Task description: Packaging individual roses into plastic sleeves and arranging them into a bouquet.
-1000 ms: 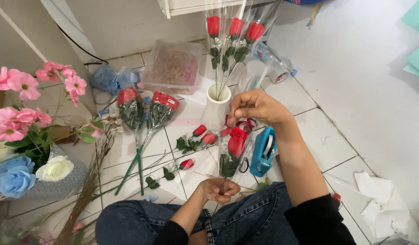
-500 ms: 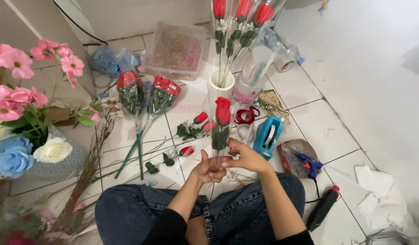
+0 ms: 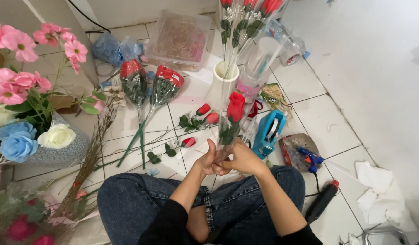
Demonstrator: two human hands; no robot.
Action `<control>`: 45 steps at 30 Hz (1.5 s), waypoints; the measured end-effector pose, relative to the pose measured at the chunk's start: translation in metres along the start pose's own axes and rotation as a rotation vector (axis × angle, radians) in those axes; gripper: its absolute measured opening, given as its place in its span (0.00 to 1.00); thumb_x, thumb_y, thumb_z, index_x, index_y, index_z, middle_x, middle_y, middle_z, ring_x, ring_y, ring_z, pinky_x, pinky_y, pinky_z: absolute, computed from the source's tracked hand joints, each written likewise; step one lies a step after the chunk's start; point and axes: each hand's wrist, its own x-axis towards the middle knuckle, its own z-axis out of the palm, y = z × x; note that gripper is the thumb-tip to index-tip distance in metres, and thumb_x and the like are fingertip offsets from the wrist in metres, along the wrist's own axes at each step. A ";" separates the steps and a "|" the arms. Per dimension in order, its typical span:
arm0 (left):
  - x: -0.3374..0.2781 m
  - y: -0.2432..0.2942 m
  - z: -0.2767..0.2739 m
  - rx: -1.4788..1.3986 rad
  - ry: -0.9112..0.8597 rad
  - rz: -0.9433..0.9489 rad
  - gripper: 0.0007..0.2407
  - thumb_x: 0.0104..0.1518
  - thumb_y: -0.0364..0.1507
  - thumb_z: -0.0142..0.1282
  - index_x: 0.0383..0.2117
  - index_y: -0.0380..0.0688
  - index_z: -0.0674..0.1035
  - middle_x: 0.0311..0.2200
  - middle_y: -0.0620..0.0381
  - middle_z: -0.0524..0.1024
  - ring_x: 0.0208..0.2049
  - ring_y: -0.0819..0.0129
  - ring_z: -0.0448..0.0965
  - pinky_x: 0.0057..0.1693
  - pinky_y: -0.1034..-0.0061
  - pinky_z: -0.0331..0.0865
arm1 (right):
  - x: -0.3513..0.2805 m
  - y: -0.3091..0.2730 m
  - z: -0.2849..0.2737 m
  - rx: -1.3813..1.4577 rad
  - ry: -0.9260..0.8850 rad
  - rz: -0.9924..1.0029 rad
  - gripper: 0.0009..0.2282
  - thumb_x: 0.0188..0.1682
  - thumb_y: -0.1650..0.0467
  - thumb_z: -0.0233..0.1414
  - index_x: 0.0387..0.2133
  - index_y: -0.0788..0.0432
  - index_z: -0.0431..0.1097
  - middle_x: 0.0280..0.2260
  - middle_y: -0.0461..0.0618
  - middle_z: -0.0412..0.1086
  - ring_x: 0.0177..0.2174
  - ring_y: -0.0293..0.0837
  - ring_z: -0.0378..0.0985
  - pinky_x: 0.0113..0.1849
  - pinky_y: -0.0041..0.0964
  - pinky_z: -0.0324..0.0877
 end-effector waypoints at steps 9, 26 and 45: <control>-0.025 0.023 0.121 0.397 1.004 0.428 0.28 0.59 0.55 0.28 0.53 0.49 0.71 0.40 0.50 0.75 0.38 0.62 0.76 0.48 0.71 0.73 | -0.007 -0.032 -0.011 0.122 0.142 0.025 0.16 0.35 0.65 0.65 0.17 0.69 0.71 0.28 0.62 0.61 0.33 0.59 0.72 0.35 0.48 0.67; -0.014 -0.067 0.155 1.200 1.169 0.692 0.26 0.67 0.29 0.48 0.70 0.36 0.56 0.69 0.41 0.59 0.70 0.51 0.59 0.69 0.62 0.60 | 0.005 0.016 0.021 0.125 0.246 0.014 0.03 0.35 0.70 0.59 0.19 0.56 0.76 0.51 0.53 0.73 0.51 0.50 0.69 0.46 0.47 0.66; -0.014 -0.064 0.105 0.792 1.097 0.868 0.14 0.63 0.29 0.55 0.49 0.33 0.83 0.31 0.55 0.79 0.28 0.73 0.73 0.39 0.77 0.70 | 0.017 -0.054 -0.034 0.877 0.498 -0.326 0.43 0.38 0.66 0.65 0.67 0.56 0.46 0.53 0.56 0.66 0.54 0.49 0.73 0.54 0.43 0.70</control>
